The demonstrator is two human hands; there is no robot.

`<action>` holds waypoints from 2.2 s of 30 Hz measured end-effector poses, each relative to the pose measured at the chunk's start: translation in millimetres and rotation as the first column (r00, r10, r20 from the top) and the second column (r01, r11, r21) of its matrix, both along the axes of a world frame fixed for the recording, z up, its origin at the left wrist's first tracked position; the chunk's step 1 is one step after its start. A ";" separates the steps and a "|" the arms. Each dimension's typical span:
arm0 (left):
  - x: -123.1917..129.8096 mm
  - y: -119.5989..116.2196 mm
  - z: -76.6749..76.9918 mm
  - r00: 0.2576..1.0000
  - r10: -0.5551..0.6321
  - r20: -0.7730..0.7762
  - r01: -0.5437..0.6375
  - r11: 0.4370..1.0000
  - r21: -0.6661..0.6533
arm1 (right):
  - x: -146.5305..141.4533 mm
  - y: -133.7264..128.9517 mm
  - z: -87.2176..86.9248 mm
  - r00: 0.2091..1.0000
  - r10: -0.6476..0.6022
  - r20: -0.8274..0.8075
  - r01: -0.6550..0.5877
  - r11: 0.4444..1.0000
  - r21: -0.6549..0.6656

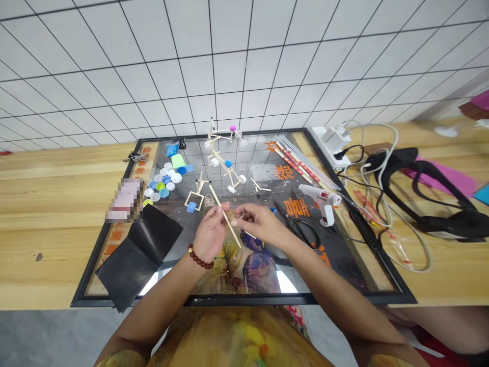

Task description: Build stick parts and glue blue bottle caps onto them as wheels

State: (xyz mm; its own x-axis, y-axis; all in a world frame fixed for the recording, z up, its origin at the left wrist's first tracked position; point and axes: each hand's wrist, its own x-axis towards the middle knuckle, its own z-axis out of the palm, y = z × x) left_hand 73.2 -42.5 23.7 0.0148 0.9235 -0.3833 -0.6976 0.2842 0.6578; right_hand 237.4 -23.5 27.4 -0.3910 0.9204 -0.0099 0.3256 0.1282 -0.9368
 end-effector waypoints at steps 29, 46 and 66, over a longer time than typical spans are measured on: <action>18.5 120.6 -15.1 0.448 -0.073 -0.891 0.298 0.952 0.072 | 22.2 4.6 -10.3 0.673 -0.560 -0.483 0.324 0.810 -0.489; 29.4 101.0 -1.5 0.919 -0.334 -0.209 0.347 0.937 0.029 | -4.5 -7.7 -32.0 0.846 -0.389 -0.364 0.241 0.889 -0.389; 17.1 107.1 -5.9 0.528 -0.145 -0.837 0.360 0.931 0.066 | -5.4 -9.5 -27.3 0.815 -0.393 -0.426 0.183 0.871 -0.455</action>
